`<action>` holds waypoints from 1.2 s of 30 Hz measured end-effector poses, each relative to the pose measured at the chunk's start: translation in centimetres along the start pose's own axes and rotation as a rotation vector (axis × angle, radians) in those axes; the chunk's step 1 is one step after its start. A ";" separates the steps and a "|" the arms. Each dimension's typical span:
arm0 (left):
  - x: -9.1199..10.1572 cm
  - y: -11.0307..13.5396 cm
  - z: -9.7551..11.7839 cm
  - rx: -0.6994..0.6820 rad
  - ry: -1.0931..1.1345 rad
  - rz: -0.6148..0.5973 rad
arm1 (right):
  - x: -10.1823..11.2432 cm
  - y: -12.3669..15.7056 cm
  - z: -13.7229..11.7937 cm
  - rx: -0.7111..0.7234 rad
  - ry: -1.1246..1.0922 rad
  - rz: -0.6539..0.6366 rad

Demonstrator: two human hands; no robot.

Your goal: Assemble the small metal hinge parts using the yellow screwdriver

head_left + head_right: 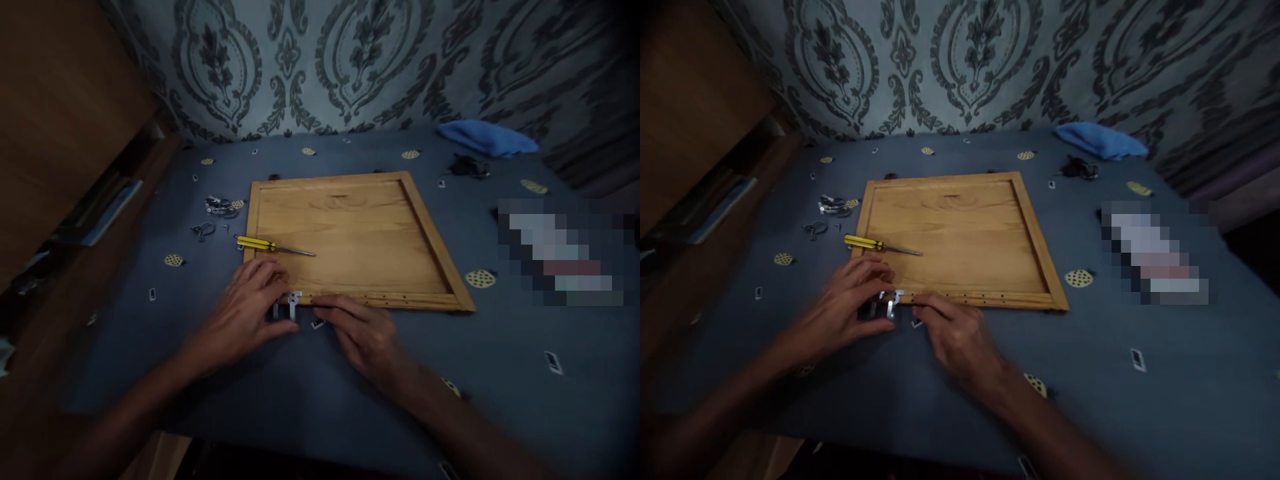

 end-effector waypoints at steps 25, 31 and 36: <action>-0.1 0.1 0.2 0.017 0.023 0.036 | -3.9 -9.8 3.3 -0.170 -0.048 -0.030; 0.0 -0.1 0.3 0.026 -0.029 0.032 | -7.8 -16.2 1.4 -0.143 0.201 -0.387; -0.4 -0.1 -0.1 0.032 -0.042 0.036 | -11.9 -20.0 0.2 -0.119 0.270 -0.576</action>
Point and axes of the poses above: each hand's wrist, its own y-axis away from the middle knuckle, its own x-axis out of the back of the hand, z = x × y, the point moved 4 cm from there along -y, towards the middle knuckle, and after that the axes turned 10 degrees about z, right-handed, at the moved point
